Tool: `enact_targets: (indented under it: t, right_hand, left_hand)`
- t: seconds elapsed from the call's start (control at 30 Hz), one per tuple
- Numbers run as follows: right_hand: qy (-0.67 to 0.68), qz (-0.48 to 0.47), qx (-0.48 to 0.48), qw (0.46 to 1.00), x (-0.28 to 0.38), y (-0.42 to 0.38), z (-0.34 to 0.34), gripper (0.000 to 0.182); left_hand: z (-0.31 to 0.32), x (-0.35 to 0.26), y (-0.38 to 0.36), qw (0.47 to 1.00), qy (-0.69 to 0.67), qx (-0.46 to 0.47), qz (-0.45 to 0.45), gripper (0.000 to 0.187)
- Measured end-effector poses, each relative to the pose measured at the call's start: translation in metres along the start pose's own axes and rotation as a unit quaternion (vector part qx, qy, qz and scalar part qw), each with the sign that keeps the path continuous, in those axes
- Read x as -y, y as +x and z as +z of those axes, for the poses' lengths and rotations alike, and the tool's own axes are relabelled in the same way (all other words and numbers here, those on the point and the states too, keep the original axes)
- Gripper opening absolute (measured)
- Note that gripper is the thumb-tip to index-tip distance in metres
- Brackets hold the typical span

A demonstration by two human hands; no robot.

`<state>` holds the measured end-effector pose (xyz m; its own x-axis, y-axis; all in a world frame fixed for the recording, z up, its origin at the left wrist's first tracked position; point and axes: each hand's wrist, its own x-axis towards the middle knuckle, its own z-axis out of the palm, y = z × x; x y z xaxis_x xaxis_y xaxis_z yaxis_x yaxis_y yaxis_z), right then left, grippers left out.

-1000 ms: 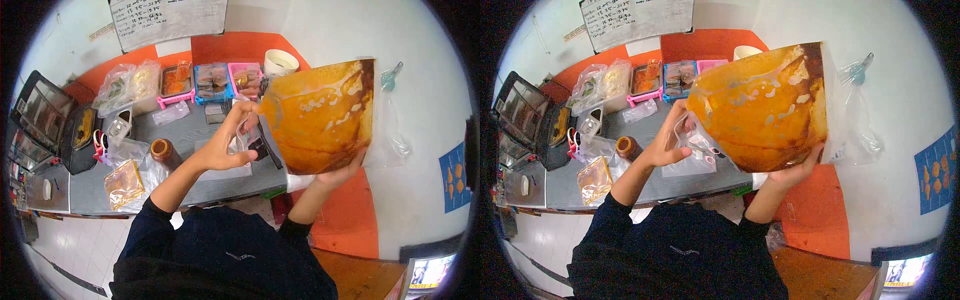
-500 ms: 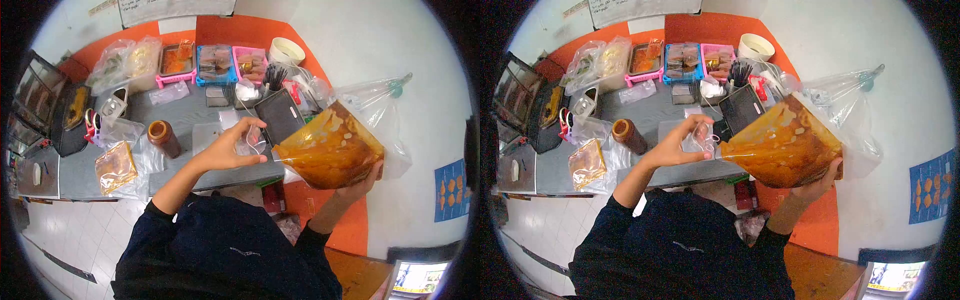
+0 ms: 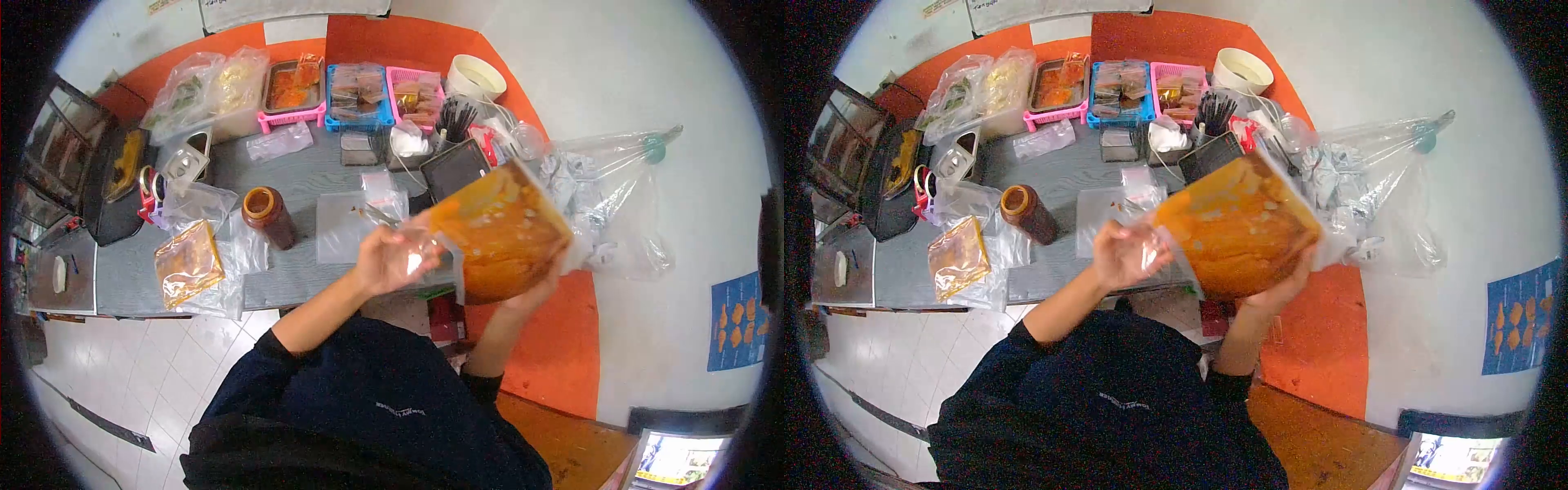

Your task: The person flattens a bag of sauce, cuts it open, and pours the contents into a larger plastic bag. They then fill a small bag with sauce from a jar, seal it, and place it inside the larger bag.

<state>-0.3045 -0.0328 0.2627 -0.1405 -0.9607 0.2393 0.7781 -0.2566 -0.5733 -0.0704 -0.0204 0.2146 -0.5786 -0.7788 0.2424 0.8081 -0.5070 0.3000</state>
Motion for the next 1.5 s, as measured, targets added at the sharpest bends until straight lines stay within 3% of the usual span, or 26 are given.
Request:
enact_targets:
  t: [0.07, 0.1, 0.17, 0.47, 0.57, 0.67, 0.73, 0.77, 0.8, 0.87, 0.9, 0.93, 1.0, 1.03, 1.1, 1.13, 1.2, 1.23, 1.27, 1.3, 1.33, 1.37, 1.4, 1.43, 1.47, 1.5]
  right_hand:
    - [-0.117, -0.002, -0.207, 0.971, -0.028, -0.009, 0.025, 0.051]
    - [-0.113, -0.002, -0.209, 0.971, -0.034, -0.010, 0.013, 0.051]
    - [0.037, 0.134, -0.108, 0.984, -0.052, -0.015, -0.021, 0.048]
    - [0.154, 0.133, -0.030, 0.979, -0.088, -0.010, -0.028, 0.043]
    - [0.218, 0.121, -0.006, 0.969, -0.102, -0.001, -0.040, 0.045]
    - [0.261, 0.129, 0.022, 0.956, -0.113, 0.010, -0.042, 0.048]
    - [0.277, 0.140, 0.030, 0.950, -0.121, 0.016, -0.045, 0.048]
    - [0.252, 0.140, 0.019, 0.957, -0.126, 0.018, -0.049, 0.049]
    - [0.227, 0.140, 0.007, 0.964, -0.129, 0.019, -0.050, 0.049]
    - [0.225, 0.138, 0.019, 0.964, -0.132, 0.021, -0.042, 0.050]
    - [0.222, 0.134, 0.032, 0.965, -0.131, 0.023, -0.039, 0.050]
    - [0.223, 0.134, 0.032, 0.965, -0.130, 0.024, -0.037, 0.050]
    - [0.129, 0.161, 0.005, 0.979, -0.128, 0.026, -0.035, 0.050]
    - [0.129, 0.159, 0.003, 0.979, -0.129, 0.026, -0.038, 0.050]
    - [0.067, 0.221, -0.002, 0.973, -0.139, 0.026, -0.051, 0.050]
    - [0.066, 0.221, -0.003, 0.973, -0.145, 0.024, -0.058, 0.050]
    - [0.065, 0.221, 0.002, 0.973, -0.159, 0.018, -0.073, 0.049]
    - [0.088, 0.251, 0.000, 0.964, -0.160, 0.013, -0.083, 0.051]
    - [0.088, 0.254, 0.003, 0.963, -0.159, 0.009, -0.094, 0.051]
    - [0.009, 0.292, -0.001, 0.956, -0.154, 0.006, -0.101, 0.053]
    - [-0.070, 0.327, -0.003, 0.942, -0.149, 0.003, -0.106, 0.056]
    - [-0.071, 0.330, 0.003, 0.941, -0.146, -0.003, -0.111, 0.056]
    - [-0.280, 0.216, 0.002, 0.935, -0.141, -0.009, -0.109, 0.064]
    - [-0.472, 0.089, 0.000, 0.877, -0.139, -0.012, -0.107, 0.073]
    - [-0.472, 0.091, 0.005, 0.877, -0.137, -0.007, -0.105, 0.073]
    - [-0.519, 0.011, 0.085, 0.851, -0.126, 0.000, -0.080, 0.074]
  left_hand:
    - [0.019, -0.018, 0.001, 0.996, 0.016, -0.051, 0.065, 0.081]
    - [0.024, -0.023, 0.003, 0.994, 0.016, -0.075, 0.081, 0.084]
    - [0.020, -0.039, 0.000, 0.995, 0.059, -0.054, 0.064, 0.086]
    - [0.042, -0.067, -0.001, 0.977, 0.209, 0.032, 0.031, 0.090]
    - [0.048, -0.073, 0.002, 0.941, 0.335, 0.031, 0.044, 0.090]
    - [0.042, -0.092, 0.006, 0.922, 0.386, 0.014, 0.033, 0.083]
    - [0.057, -0.107, 0.012, 0.870, 0.492, -0.024, -0.017, 0.074]
    - [0.072, -0.110, 0.014, 0.846, 0.529, -0.065, -0.008, 0.051]
    - [0.080, -0.115, 0.018, 0.845, 0.530, -0.066, -0.007, 0.051]
    - [0.089, -0.127, 0.027, 0.763, 0.632, -0.102, -0.093, 0.036]
    - [0.092, -0.130, 0.031, 0.750, 0.645, -0.107, -0.100, 0.027]
    - [0.094, -0.134, 0.032, 0.749, 0.646, -0.107, -0.100, 0.027]
    - [0.097, -0.143, 0.034, 0.645, 0.755, -0.086, -0.086, 0.029]
    - [0.100, -0.145, 0.034, 0.645, 0.755, -0.084, -0.088, 0.029]
    - [0.109, -0.148, 0.034, 0.483, 0.871, -0.069, -0.057, 0.029]
    - [0.112, -0.147, 0.034, 0.484, 0.871, -0.069, -0.058, 0.029]
    - [0.118, -0.145, 0.035, 0.353, 0.933, -0.012, -0.063, 0.022]
    - [0.124, -0.143, 0.035, 0.353, 0.933, -0.015, -0.062, 0.022]
    - [0.131, -0.141, 0.037, 0.289, 0.954, -0.004, -0.077, 0.021]
    - [0.135, -0.139, 0.038, 0.224, 0.970, 0.006, -0.091, 0.021]
    - [0.135, -0.138, 0.039, 0.223, 0.971, 0.001, -0.089, 0.021]
    - [0.134, -0.137, 0.040, 0.163, 0.983, 0.019, -0.078, 0.020]
    - [0.135, -0.137, 0.040, 0.102, 0.992, 0.036, -0.067, 0.019]
    - [0.135, -0.136, 0.041, 0.101, 0.992, 0.029, -0.067, 0.019]
    - [0.136, -0.136, 0.041, 0.076, 0.993, 0.053, -0.066, 0.017]
    - [0.136, -0.134, 0.041, 0.054, 0.993, 0.080, -0.068, 0.016]
